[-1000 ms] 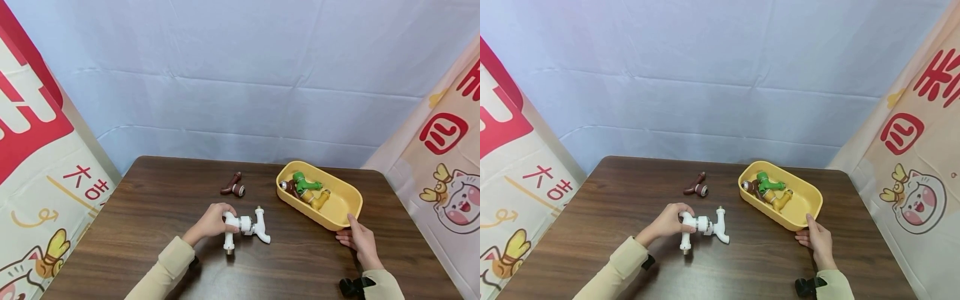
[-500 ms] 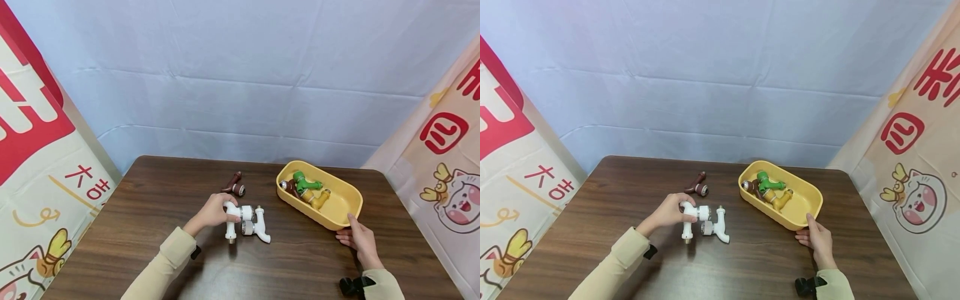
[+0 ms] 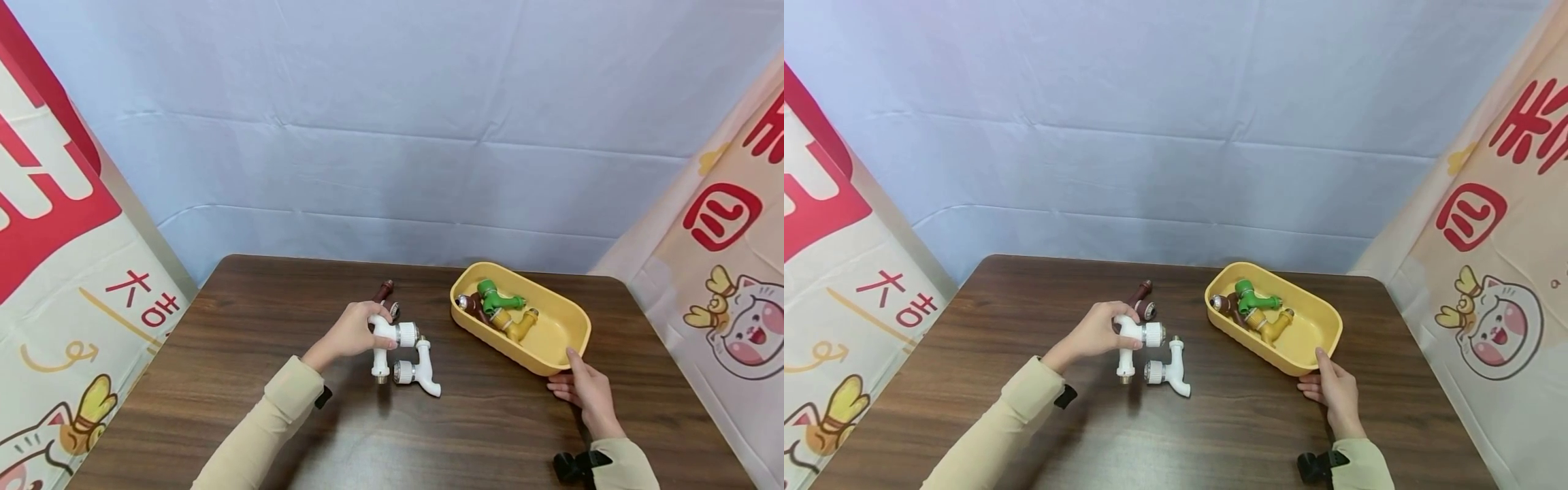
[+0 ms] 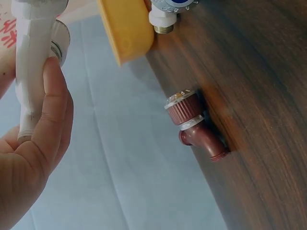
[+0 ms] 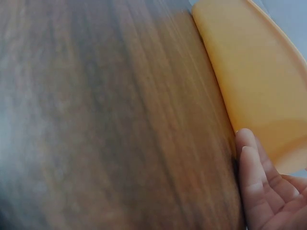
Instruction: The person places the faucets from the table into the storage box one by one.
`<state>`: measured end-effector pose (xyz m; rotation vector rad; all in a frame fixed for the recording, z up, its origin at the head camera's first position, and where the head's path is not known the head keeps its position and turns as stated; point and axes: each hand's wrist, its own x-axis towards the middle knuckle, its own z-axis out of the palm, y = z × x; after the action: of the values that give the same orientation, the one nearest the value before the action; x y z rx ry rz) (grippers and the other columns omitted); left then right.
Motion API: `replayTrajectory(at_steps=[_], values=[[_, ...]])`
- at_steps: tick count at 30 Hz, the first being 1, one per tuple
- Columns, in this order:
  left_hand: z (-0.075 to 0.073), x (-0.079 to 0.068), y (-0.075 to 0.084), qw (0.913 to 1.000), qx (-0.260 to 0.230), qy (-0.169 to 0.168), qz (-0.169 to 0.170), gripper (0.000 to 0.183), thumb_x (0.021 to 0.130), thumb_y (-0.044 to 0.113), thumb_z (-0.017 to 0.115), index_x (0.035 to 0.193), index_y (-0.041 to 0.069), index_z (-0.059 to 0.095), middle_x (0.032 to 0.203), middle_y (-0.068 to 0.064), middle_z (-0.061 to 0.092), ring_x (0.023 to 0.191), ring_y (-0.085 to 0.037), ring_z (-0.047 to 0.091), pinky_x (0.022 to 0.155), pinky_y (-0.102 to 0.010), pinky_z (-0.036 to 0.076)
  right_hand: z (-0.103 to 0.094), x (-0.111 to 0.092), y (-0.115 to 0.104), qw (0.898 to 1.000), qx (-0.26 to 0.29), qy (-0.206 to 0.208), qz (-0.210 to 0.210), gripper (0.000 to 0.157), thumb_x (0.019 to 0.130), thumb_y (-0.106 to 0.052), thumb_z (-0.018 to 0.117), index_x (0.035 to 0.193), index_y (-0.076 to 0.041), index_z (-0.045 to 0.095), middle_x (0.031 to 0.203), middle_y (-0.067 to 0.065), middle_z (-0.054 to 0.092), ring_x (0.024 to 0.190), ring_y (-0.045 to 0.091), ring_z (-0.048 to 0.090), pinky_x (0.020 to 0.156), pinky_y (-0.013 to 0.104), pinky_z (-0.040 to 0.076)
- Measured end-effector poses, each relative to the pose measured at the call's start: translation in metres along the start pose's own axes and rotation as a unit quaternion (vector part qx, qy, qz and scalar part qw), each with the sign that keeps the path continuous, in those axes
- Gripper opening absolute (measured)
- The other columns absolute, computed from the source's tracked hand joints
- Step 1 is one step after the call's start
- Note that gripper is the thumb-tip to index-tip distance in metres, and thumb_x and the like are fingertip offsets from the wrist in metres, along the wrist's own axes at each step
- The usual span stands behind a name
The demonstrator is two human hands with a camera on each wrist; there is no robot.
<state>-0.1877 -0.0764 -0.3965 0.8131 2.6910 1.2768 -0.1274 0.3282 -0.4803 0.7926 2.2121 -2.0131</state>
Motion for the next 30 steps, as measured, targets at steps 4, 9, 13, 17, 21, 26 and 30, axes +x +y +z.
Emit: replayTrajectory(at_steps=[4, 9, 13, 17, 21, 26, 30], values=[[0.0, 0.002, 0.001, 0.9998, -0.017, -0.001, -0.009, 0.032, 0.067, 0.012, 0.081, 0.093, 0.001, 0.064, 0.093, -0.008, 0.059, 0.068, -0.018, 0.053, 0.056, -0.024, 0.045, 0.0, 0.0, 0.0, 1.0, -0.001, -0.002, 0.0, 0.076, 0.088, -0.056, 0.042, 0.124, 0.011, 0.036, 0.062, -0.001, 0.064, 0.059, 0.011, 0.064, 0.058, 0.027, 0.053], [-0.001, 0.005, 0.003, 0.9991, -0.036, -0.006, -0.023, 0.032, 0.069, 0.011, 0.079, 0.095, 0.002, 0.063, 0.089, -0.006, 0.057, 0.064, -0.018, 0.054, 0.054, -0.025, 0.046, 0.0, -0.001, 0.0, 1.0, -0.004, -0.003, 0.004, 0.077, 0.089, -0.056, 0.041, 0.125, 0.011, 0.035, 0.063, -0.001, 0.064, 0.059, 0.011, 0.064, 0.059, 0.027, 0.053], [-0.002, 0.009, 0.005, 0.9992, -0.033, 0.0, -0.021, 0.033, 0.07, 0.011, 0.079, 0.096, 0.0, 0.063, 0.091, -0.007, 0.059, 0.065, -0.014, 0.053, 0.055, -0.025, 0.046, -0.001, -0.001, 0.0, 1.0, -0.002, -0.004, 0.001, 0.077, 0.089, -0.056, 0.041, 0.126, 0.012, 0.035, 0.062, 0.0, 0.064, 0.058, 0.011, 0.064, 0.058, 0.027, 0.053], [-0.002, 0.013, 0.008, 0.9995, -0.025, 0.007, -0.02, 0.034, 0.069, 0.013, 0.08, 0.096, 0.0, 0.063, 0.092, -0.007, 0.06, 0.064, -0.013, 0.052, 0.055, -0.025, 0.045, -0.001, -0.001, 0.0, 1.0, -0.004, -0.007, -0.005, 0.077, 0.088, -0.057, 0.041, 0.124, 0.011, 0.037, 0.062, 0.0, 0.064, 0.059, 0.011, 0.064, 0.058, 0.027, 0.053], [-0.003, 0.017, 0.011, 0.9995, -0.021, 0.011, -0.021, 0.033, 0.068, 0.015, 0.08, 0.094, 0.002, 0.063, 0.085, -0.004, 0.058, 0.061, -0.012, 0.049, 0.054, -0.025, 0.043, -0.001, -0.002, 0.0, 1.0, -0.006, -0.008, -0.007, 0.077, 0.088, -0.058, 0.041, 0.123, 0.01, 0.038, 0.063, -0.001, 0.064, 0.059, 0.01, 0.064, 0.058, 0.027, 0.052], [-0.004, 0.021, 0.014, 0.9994, -0.027, 0.012, -0.016, 0.032, 0.068, 0.013, 0.08, 0.093, 0.002, 0.063, 0.082, -0.004, 0.058, 0.064, -0.018, 0.052, 0.054, -0.025, 0.044, -0.001, -0.003, -0.001, 1.0, -0.003, -0.009, -0.006, 0.077, 0.088, -0.057, 0.042, 0.124, 0.011, 0.036, 0.063, -0.001, 0.064, 0.059, 0.01, 0.064, 0.059, 0.027, 0.053], [-0.005, 0.024, 0.016, 0.9996, -0.027, 0.005, -0.01, 0.033, 0.068, 0.012, 0.08, 0.094, 0.0, 0.063, 0.083, -0.005, 0.059, 0.066, -0.021, 0.054, 0.055, -0.025, 0.045, -0.001, -0.004, -0.001, 1.0, -0.001, -0.007, -0.006, 0.075, 0.088, -0.057, 0.042, 0.123, 0.01, 0.038, 0.062, -0.001, 0.064, 0.059, 0.01, 0.064, 0.058, 0.026, 0.052]])
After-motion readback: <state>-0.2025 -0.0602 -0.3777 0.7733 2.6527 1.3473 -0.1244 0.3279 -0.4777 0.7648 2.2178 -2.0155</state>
